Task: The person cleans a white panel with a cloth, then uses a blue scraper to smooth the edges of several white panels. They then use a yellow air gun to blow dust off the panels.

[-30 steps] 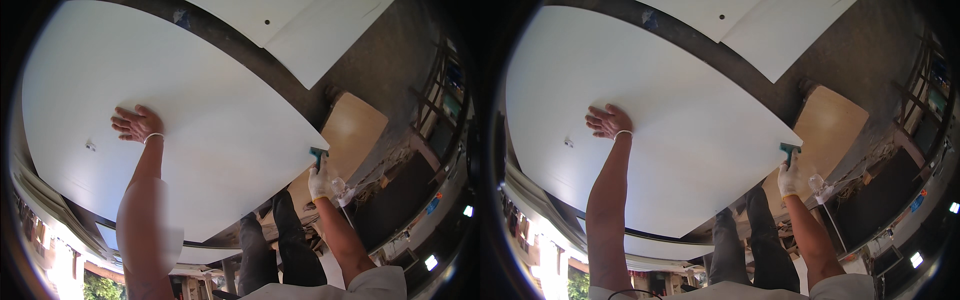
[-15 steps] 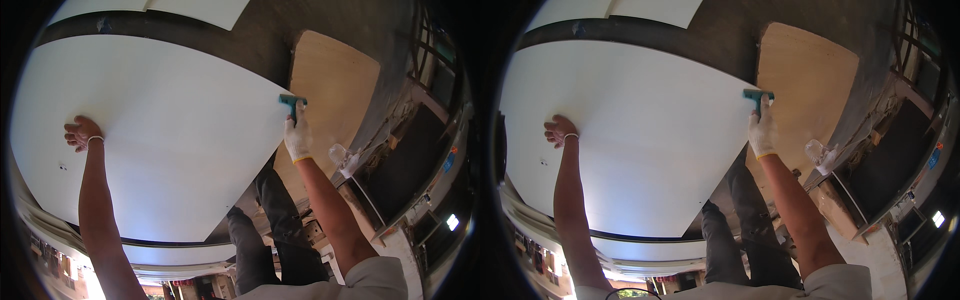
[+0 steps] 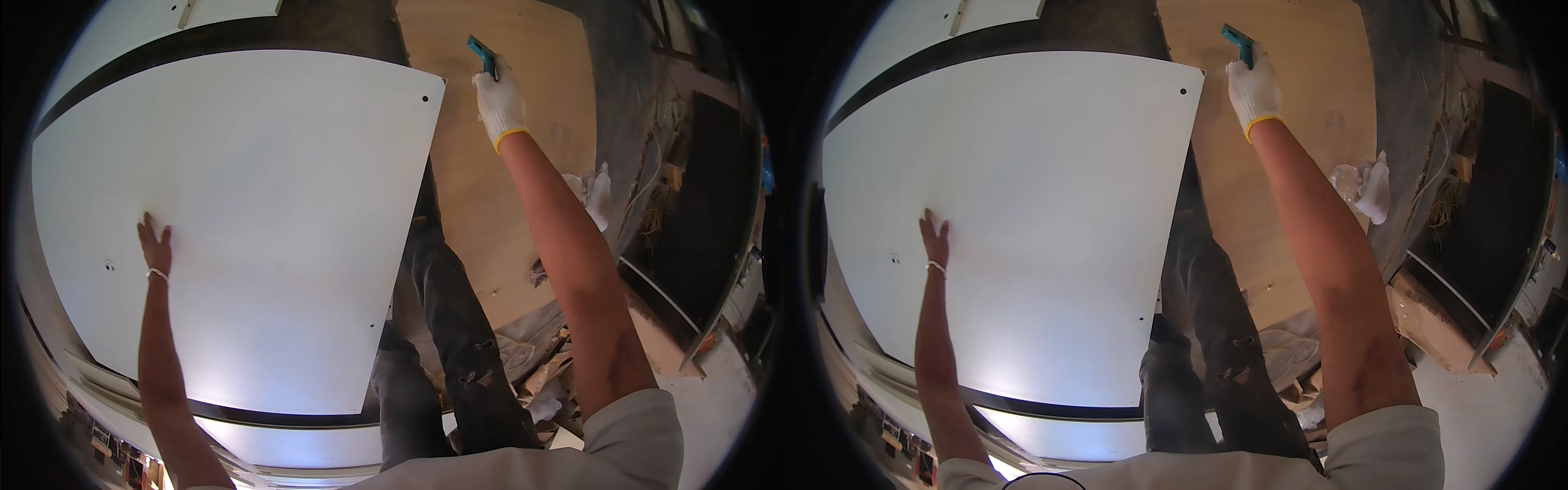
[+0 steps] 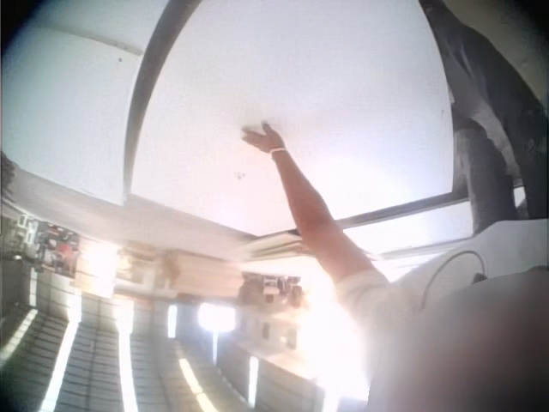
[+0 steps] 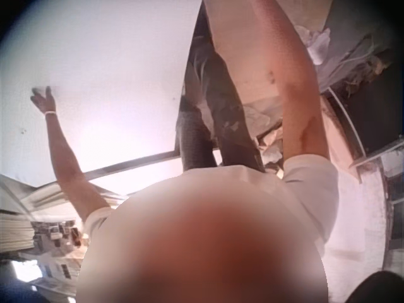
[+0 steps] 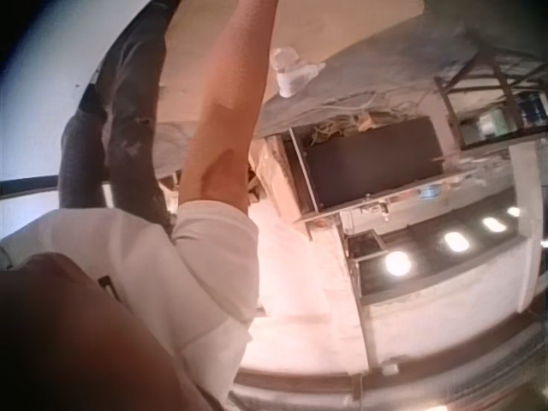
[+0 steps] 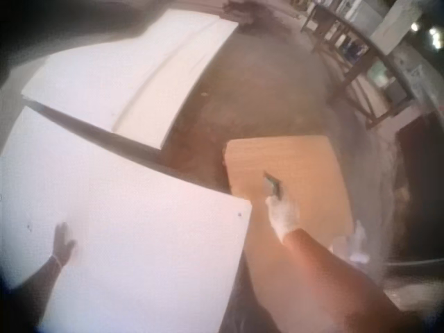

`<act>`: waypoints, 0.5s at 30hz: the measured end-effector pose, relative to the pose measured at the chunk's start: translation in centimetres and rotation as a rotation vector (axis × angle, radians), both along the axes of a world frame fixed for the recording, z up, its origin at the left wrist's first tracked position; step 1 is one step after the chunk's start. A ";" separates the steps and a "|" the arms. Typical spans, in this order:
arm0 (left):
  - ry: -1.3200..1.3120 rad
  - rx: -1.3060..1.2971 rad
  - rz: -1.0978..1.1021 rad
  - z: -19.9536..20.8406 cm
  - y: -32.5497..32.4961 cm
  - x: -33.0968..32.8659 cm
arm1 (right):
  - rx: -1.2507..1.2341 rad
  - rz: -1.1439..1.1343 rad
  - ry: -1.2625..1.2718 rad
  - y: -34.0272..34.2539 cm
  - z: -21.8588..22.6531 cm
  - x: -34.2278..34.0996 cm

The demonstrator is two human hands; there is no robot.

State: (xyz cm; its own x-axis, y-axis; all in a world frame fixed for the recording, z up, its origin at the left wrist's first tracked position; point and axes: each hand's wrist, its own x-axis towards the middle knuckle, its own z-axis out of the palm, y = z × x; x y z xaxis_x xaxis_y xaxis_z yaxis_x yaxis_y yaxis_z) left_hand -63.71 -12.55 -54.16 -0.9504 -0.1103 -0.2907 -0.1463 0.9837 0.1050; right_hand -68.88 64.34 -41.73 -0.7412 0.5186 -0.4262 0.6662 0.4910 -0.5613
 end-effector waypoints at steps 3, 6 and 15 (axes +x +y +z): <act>0.084 -0.083 0.068 2.0 13.4 16.3 | 0.232 0.070 -0.029 1.7 -0.5 10.8; -0.147 -0.039 0.335 5.7 25.5 29.9 | 0.125 -0.004 -0.092 1.0 -1.1 24.8; -0.113 -0.094 0.636 4.1 33.2 40.5 | 0.185 -0.066 -0.095 6.4 -7.9 38.2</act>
State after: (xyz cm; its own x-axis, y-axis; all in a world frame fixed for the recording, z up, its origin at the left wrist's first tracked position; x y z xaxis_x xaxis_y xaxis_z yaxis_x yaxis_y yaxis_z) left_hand -23.21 20.64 -50.10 -0.6556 -0.6707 -0.3469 -0.7077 0.7060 -0.0277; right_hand -30.66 70.76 -49.65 -0.6645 0.6402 -0.3855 0.7456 0.5334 -0.3994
